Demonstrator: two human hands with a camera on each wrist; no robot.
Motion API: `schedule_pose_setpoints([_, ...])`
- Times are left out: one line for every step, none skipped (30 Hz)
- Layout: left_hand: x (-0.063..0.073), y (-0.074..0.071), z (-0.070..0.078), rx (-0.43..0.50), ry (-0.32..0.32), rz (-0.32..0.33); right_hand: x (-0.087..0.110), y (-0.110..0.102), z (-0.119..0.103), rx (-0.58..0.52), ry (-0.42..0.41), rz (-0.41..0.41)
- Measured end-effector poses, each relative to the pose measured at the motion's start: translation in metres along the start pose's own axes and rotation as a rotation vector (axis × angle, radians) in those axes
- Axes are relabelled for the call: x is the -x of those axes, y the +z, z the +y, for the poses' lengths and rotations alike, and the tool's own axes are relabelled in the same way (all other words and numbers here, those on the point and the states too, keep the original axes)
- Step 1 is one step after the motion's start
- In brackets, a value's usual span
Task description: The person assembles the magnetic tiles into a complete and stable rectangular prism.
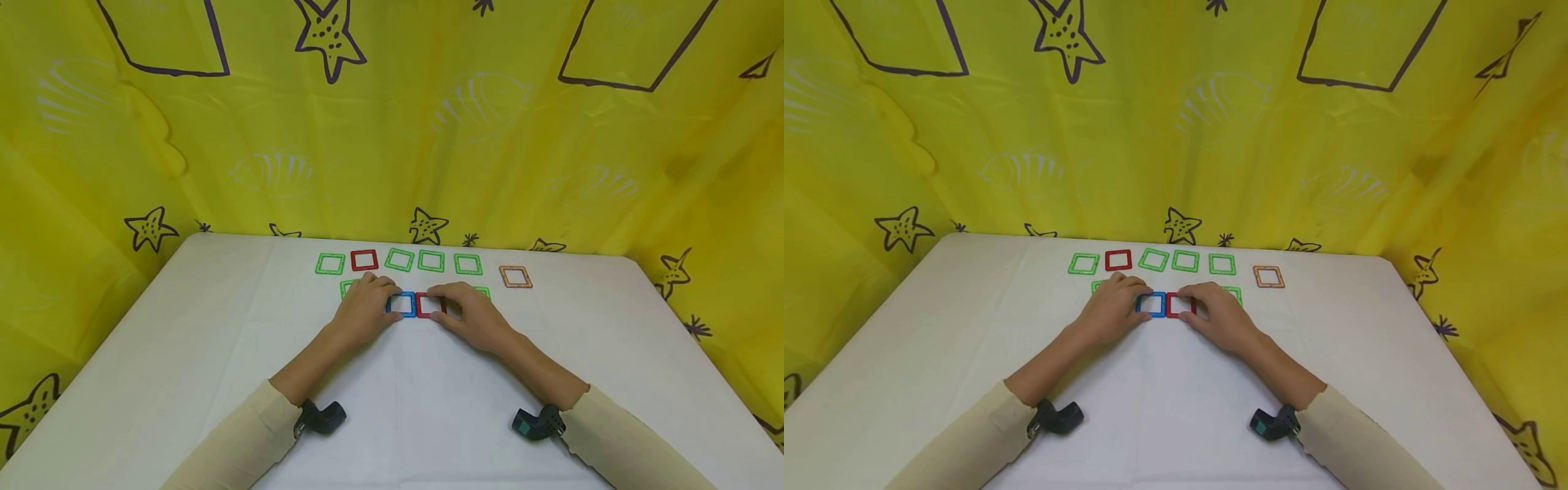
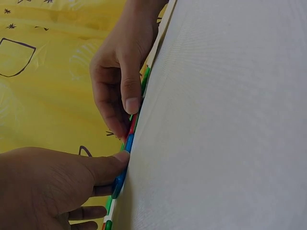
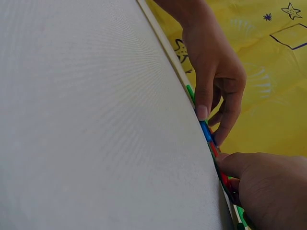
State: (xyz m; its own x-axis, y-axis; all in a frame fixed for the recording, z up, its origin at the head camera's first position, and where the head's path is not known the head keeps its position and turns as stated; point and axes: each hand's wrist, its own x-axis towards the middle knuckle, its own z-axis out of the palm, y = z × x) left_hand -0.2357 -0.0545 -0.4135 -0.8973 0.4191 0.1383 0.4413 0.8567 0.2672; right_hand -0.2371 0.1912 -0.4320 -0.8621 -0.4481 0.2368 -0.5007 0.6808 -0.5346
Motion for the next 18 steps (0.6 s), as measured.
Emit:
schedule_pose_setpoints([0.0,0.0002,-0.0001,-0.002,0.0,0.001,-0.0002,0.0001,0.0,-0.001,0.002,-0.001])
schedule_pose_setpoints([-0.0001,0.0004,-0.0001,-0.002,-0.001,0.001,-0.0003,0.0001,0.0001,0.0,0.002,-0.003])
schedule_pose_setpoints([-0.0001,0.0006,-0.0002,-0.002,-0.002,0.003,-0.0004,0.0002,0.0003,0.0,0.001,-0.003])
schedule_pose_setpoints([-0.0002,0.0008,-0.0002,-0.003,-0.002,0.005,-0.0007,0.0001,0.0003,-0.001,0.001,-0.004])
schedule_pose_setpoints([-0.0002,0.0008,-0.0003,-0.004,-0.003,0.007,-0.0008,0.0001,0.0004,-0.002,-0.001,-0.003])
schedule_pose_setpoints([-0.0001,0.001,-0.0004,-0.005,-0.003,0.008,-0.001,0.0,0.0005,-0.003,-0.001,-0.003])
schedule_pose_setpoints([-0.0001,0.001,-0.0005,-0.005,-0.003,0.009,-0.001,-0.0001,0.0004,-0.003,-0.001,-0.002])
schedule_pose_setpoints([0.0,0.0009,-0.0005,-0.005,-0.003,0.01,-0.0009,0.0,0.0002,-0.003,-0.007,-0.001])
schedule_pose_setpoints([0.0,0.001,-0.0007,-0.005,-0.002,0.009,-0.0009,0.0,0.0,-0.004,-0.008,0.0])
schedule_pose_setpoints([0.0,0.0007,-0.0009,-0.004,-0.002,0.009,-0.0009,0.0,-0.0002,-0.005,-0.008,0.001])
schedule_pose_setpoints([-0.0001,0.0004,-0.0012,0.0,-0.004,0.006,-0.0009,0.0,-0.0003,-0.007,-0.01,0.002])
schedule_pose_setpoints([-0.0002,0.0001,-0.0016,0.005,-0.005,0.002,-0.0009,0.0,-0.0008,-0.007,-0.009,0.002])
schedule_pose_setpoints([-0.0004,-0.0006,-0.0021,0.013,-0.007,-0.003,-0.0009,0.0,-0.0009,-0.008,-0.01,0.002])
schedule_pose_setpoints([-0.0006,-0.0013,-0.0028,0.017,-0.009,-0.009,-0.0008,0.0001,-0.0011,-0.008,-0.013,0.003])
schedule_pose_setpoints([-0.0008,-0.002,-0.0037,0.024,-0.013,-0.015,-0.0009,0.0,-0.0012,-0.01,-0.007,0.002])
schedule_pose_setpoints([-0.001,-0.0029,-0.0047,0.035,-0.02,-0.021,-0.0009,-0.0001,-0.0013,-0.01,-0.006,0.002])
schedule_pose_setpoints([-0.0011,-0.0038,-0.0059,0.046,-0.027,-0.026,-0.0009,-0.0002,-0.0016,-0.009,-0.003,0.001])
schedule_pose_setpoints([-0.0013,-0.0049,-0.0072,0.059,-0.034,-0.028,-0.0008,-0.0005,-0.0019,-0.007,0.001,-0.001])
